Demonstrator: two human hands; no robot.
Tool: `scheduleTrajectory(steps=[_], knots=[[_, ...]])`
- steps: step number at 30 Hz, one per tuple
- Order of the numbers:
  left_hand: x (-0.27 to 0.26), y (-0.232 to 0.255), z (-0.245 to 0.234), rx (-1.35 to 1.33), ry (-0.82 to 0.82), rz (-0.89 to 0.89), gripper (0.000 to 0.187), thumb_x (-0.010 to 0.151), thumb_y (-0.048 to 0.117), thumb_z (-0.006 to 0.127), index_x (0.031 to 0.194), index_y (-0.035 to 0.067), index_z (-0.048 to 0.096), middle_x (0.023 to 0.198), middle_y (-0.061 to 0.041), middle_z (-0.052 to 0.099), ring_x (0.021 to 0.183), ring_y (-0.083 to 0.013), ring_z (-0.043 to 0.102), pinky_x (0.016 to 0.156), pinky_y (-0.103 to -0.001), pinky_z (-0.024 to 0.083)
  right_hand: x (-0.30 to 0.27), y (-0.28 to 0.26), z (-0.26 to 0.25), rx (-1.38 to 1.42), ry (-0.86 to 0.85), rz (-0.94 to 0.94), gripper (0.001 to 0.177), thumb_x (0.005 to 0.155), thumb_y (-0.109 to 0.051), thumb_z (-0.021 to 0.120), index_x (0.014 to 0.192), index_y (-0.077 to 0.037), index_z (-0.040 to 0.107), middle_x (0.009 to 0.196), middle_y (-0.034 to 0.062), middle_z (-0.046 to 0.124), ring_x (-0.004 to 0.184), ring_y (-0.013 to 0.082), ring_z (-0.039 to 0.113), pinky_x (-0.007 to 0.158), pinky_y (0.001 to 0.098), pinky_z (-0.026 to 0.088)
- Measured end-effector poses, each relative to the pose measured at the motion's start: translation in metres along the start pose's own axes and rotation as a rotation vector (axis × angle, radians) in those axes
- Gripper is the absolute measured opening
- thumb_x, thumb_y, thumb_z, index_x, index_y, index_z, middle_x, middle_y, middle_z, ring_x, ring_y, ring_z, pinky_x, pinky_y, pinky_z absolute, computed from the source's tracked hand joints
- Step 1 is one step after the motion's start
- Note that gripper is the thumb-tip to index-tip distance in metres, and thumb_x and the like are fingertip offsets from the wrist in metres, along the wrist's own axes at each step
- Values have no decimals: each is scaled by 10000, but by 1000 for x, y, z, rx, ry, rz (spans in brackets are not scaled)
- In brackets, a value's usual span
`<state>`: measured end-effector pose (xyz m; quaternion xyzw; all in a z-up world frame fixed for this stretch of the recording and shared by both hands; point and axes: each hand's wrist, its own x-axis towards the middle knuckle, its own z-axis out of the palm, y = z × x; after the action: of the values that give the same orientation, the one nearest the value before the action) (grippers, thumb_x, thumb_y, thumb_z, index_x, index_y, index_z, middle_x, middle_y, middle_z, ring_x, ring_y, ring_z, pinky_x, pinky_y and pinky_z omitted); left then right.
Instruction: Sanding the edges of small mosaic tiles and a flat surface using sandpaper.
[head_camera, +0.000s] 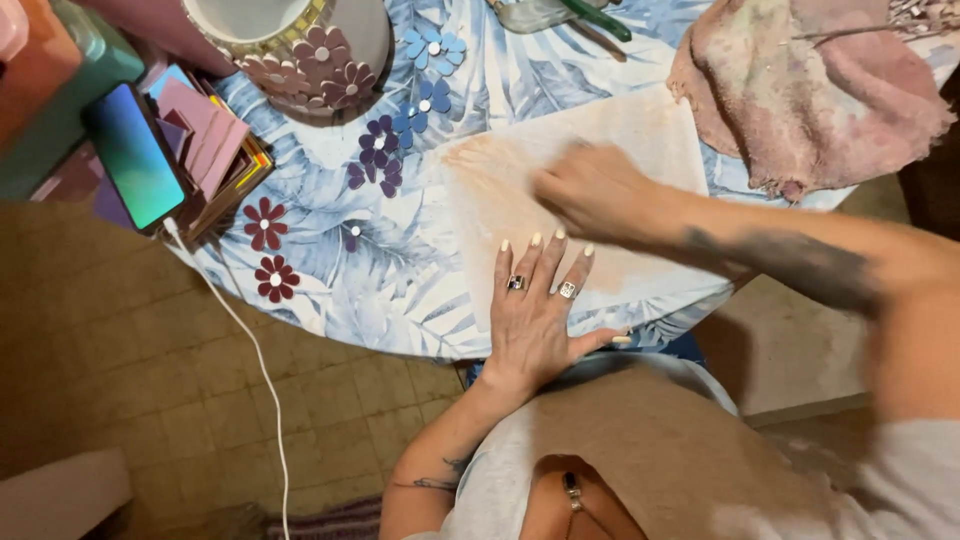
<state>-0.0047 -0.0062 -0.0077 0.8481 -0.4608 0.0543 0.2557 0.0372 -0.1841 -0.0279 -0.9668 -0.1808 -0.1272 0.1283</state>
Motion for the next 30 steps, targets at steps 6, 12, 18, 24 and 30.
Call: scheduleTrajectory(steps=[6,12,18,24,30], knots=[[2,0,0,8,9,-10,778,612,694,467,1168,151,495,1175,-151,474,1104,-318,445,1015,-530,148,41,6,27,-126,99,-94,98,774,-229,452,736,-140,466,574,29,503,538,227,507,462,342,419],[1,4,-3,-15,53,5,776,594,663,525,1165,138,492,1162,-164,477,1095,-330,450,1013,-533,163,-91,15,-58,-230,-152,-168,119,769,-233,437,670,-168,443,547,19,456,565,214,507,477,302,416],[0,10,-9,19,32,-51,737,625,640,525,1167,143,498,1152,-154,488,1089,-316,456,1010,-550,137,-58,21,-74,271,-160,129,209,857,-211,420,706,-73,462,533,111,439,561,310,527,500,355,424],[13,-5,-18,-19,57,-74,521,717,385,609,1132,86,511,1014,-115,555,971,-248,537,1013,-583,63,-31,-17,-84,945,-127,444,178,867,-188,437,731,-117,528,434,-52,412,447,65,424,453,214,384],[40,1,-34,-316,250,-52,268,718,180,618,938,31,585,1012,-74,590,943,-248,570,991,-532,191,-38,-23,-80,1041,-94,399,149,856,-138,442,761,-76,539,473,-39,398,495,66,368,449,221,368]])
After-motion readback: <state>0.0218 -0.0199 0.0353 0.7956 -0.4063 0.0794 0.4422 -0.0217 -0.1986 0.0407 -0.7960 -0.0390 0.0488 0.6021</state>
